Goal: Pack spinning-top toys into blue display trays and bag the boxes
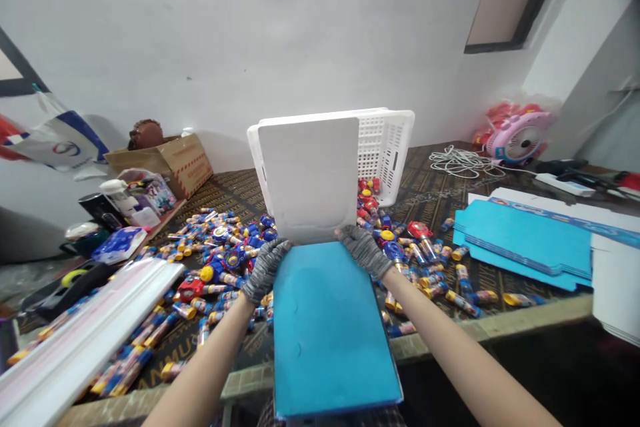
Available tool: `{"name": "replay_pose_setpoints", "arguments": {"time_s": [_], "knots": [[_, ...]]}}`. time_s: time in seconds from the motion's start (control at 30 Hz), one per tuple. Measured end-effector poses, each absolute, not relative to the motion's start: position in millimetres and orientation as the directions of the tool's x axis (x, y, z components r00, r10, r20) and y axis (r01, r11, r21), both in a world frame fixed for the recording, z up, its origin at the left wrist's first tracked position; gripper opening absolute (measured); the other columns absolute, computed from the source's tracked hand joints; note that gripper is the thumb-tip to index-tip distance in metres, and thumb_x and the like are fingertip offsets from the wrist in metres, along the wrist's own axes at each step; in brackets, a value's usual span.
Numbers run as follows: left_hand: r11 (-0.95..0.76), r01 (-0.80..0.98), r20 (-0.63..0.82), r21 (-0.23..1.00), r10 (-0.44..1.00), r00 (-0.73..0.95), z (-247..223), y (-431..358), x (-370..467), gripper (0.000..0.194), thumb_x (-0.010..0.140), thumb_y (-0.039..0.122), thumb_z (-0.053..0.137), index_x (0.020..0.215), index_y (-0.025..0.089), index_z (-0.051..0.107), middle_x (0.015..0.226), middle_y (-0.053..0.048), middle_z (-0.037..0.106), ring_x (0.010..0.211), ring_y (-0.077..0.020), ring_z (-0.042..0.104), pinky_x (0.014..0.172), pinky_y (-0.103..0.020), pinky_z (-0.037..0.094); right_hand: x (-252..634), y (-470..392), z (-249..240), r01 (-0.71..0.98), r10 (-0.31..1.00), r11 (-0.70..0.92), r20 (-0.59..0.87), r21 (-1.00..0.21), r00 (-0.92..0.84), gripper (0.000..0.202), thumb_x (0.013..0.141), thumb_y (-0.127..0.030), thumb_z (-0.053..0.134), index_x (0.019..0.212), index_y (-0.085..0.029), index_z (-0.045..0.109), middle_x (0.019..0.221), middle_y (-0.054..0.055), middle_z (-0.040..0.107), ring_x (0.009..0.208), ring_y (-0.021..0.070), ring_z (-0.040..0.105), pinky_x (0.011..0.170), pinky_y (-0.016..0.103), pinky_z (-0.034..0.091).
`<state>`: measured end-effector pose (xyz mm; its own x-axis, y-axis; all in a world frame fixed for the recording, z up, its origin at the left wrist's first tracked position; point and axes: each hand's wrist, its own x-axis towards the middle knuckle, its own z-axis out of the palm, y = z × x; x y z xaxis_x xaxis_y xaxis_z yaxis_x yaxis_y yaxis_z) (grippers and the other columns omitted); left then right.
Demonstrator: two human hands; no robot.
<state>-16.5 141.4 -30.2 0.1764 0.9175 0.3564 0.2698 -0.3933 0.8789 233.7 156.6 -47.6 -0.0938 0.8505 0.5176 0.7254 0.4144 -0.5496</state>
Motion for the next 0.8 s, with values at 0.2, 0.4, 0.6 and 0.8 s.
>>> {"name": "replay_pose_setpoints", "arguments": {"time_s": [0.2,0.4,0.6,0.8], "knots": [[-0.484,0.57,0.196,0.664,0.848,0.492,-24.6,164.8,-24.2,0.025,0.081,0.033,0.057,0.087,0.013,0.072,0.096,-0.011,0.074,0.091,-0.0237,0.066,0.086,-0.035,0.053,218.5,137.3,-38.7,0.902,0.867,0.395,0.395,-0.175,-0.303,0.025,0.092,-0.019,0.051,0.109,-0.01,0.067,0.115,0.016,0.066,0.108,0.0252,0.06,0.1,0.042,0.045],[-0.474,0.825,0.024,0.308,0.871,0.491,-61.9,138.7,13.4,0.04,0.082,0.003,0.04,0.111,0.003,0.067,0.12,-0.027,0.063,0.117,-0.0337,0.057,0.106,-0.054,0.035,198.3,112.3,-42.7,0.912,0.9,0.396,0.154,0.107,-0.409,0.025,0.083,0.0,0.046,0.089,-0.001,0.07,0.092,0.025,0.07,0.093,0.031,0.066,0.09,0.051,0.047],[-0.457,0.879,-0.121,0.132,0.873,0.472,-74.9,101.6,24.6,0.044,0.08,0.001,0.04,0.119,-0.001,0.062,0.124,-0.03,0.059,0.115,-0.033,0.061,0.099,-0.048,0.046,183.2,84.8,-45.0,0.876,0.886,0.441,0.061,0.195,-0.46,0.023,0.084,-0.005,0.051,0.093,-0.005,0.072,0.101,0.023,0.071,0.102,0.0302,0.065,0.098,0.05,0.042],[-0.283,0.876,0.236,0.391,0.951,0.202,-66.4,74.2,-32.3,0.046,0.077,0.035,0.058,0.117,0.014,0.065,0.128,-0.016,0.062,0.13,-0.035,0.047,0.111,-0.052,0.035,235.2,58.7,-70.4,0.949,0.818,0.218,0.573,-0.226,-0.052,0.066,0.086,-0.04,0.053,0.145,-0.014,0.039,0.144,0.017,0.045,0.132,0.0339,0.042,0.107,0.055,0.035]]}}
